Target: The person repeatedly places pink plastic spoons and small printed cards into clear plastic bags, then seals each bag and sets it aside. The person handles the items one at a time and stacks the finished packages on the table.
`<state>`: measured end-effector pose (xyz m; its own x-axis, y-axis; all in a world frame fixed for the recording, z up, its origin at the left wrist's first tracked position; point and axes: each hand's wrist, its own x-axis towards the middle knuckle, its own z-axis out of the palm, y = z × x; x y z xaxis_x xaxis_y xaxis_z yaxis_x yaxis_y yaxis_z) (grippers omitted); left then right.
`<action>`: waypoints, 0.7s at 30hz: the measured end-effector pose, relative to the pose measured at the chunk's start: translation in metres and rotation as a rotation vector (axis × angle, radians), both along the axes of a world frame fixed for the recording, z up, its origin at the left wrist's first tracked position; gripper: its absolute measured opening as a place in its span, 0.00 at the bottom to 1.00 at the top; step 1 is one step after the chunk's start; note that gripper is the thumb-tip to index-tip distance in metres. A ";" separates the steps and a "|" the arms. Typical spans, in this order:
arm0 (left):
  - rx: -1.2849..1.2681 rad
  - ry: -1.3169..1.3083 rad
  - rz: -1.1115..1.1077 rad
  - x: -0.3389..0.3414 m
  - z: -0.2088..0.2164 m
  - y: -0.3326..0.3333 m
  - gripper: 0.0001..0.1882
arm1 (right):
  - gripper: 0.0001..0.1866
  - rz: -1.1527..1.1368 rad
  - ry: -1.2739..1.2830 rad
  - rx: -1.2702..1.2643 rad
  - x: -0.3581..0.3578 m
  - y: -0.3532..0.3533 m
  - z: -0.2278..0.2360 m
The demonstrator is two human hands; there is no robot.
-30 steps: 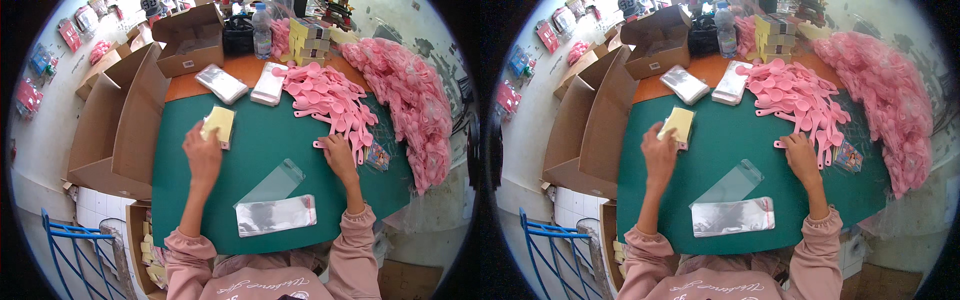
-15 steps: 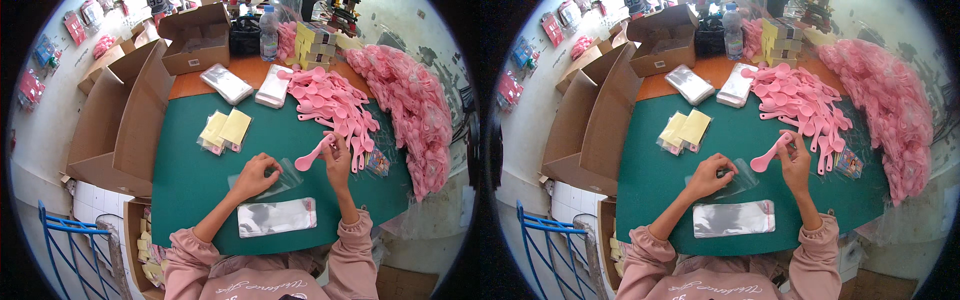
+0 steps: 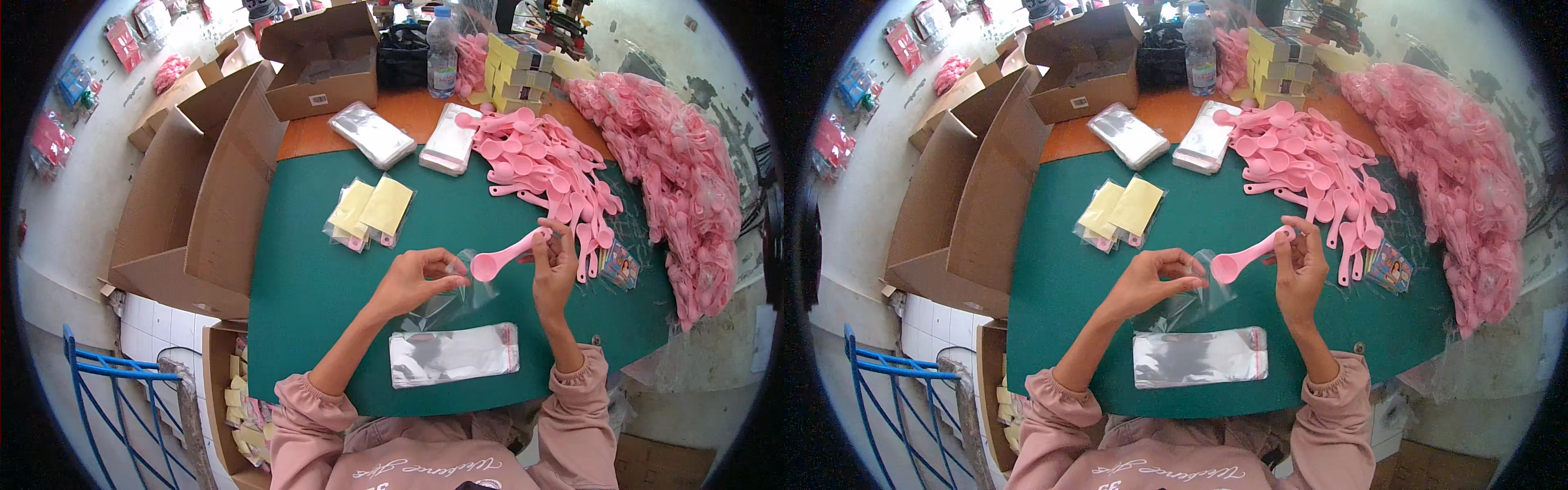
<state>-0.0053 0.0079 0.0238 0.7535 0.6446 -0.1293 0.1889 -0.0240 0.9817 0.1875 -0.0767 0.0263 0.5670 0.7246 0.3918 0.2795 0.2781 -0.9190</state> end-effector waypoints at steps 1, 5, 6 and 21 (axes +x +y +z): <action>0.096 -0.039 -0.019 -0.002 0.005 0.001 0.10 | 0.08 -0.003 -0.016 -0.004 0.001 0.000 0.000; 0.089 -0.039 -0.043 -0.005 0.036 0.002 0.09 | 0.09 0.001 0.032 0.039 0.003 0.000 0.000; 0.093 -0.038 -0.036 -0.006 0.036 0.004 0.09 | 0.09 0.008 0.033 0.043 0.000 0.001 0.003; -0.143 -0.044 0.012 0.001 0.019 0.017 0.20 | 0.08 0.022 0.017 0.125 -0.014 0.000 0.016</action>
